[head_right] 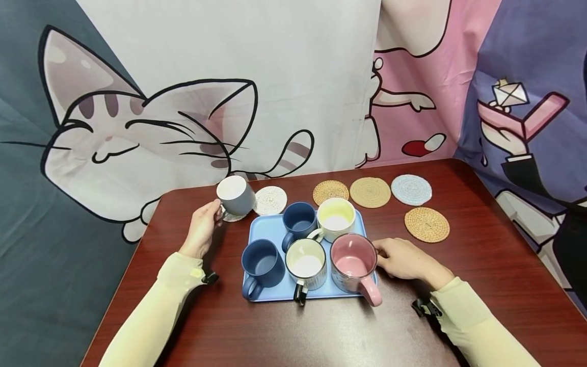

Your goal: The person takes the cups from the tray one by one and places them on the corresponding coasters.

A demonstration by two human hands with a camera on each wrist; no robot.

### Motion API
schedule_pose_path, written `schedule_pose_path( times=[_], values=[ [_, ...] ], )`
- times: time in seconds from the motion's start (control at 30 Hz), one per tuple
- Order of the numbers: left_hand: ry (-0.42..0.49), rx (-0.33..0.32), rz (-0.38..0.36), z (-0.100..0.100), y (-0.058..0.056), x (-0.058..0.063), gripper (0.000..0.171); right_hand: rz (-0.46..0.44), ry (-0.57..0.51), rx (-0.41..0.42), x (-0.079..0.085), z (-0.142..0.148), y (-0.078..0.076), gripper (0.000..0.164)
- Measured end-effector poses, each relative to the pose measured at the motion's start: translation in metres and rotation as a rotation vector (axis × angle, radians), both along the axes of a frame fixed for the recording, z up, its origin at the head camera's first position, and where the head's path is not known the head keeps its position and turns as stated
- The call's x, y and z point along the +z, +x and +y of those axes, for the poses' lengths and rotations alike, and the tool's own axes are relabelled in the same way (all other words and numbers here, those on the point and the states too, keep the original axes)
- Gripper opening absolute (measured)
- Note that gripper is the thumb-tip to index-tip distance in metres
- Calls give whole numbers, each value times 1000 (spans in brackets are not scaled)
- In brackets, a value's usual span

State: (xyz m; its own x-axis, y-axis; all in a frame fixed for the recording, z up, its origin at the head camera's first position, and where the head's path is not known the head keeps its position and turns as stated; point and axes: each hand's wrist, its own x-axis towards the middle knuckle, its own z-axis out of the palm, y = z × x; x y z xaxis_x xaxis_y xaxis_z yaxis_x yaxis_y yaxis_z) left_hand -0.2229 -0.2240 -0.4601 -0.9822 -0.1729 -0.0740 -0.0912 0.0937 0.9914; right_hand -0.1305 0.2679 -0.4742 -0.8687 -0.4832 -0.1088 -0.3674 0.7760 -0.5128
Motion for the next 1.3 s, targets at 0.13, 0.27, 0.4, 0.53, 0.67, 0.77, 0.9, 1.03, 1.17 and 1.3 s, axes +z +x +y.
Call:
schedule_pose_path(
  times=[0.13, 0.27, 0.4, 0.53, 0.67, 0.77, 0.9, 1.03, 1.17, 1.3],
  values=[
    [13, 46, -7, -6, -4, -5, 43, -2, 1, 0, 1, 0, 0, 20],
    [16, 75, -7, -11, -7, -8, 41, -9, 0, -4, 2, 0, 0, 20],
    [17, 89, -20, -13, -7, -10, 42, -27, -3, -13, 2, -1, 1, 19],
    [16, 99, -45, -15, -7, -11, 42, -57, -19, -18, 2, -2, 3, 18],
    [12, 99, -42, -16, -8, -13, 42, -60, -23, -19, 3, -2, 4, 18],
    [12, 103, -34, -16, -10, -15, 42, -62, -23, -22, 3, -2, 4, 18],
    [16, 107, -44, -16, -11, -16, 41, -53, -18, -19, 2, -1, 3, 19],
    [18, 108, -59, -16, -10, -17, 41, -49, -18, -15, 2, -1, 3, 19],
    [25, 105, -69, -19, -12, -19, 41, -56, -23, -18, 2, -1, 2, 18],
    [20, 96, -73, -21, -12, -19, 40, -55, -19, -25, 2, -1, 2, 19]
  ],
)
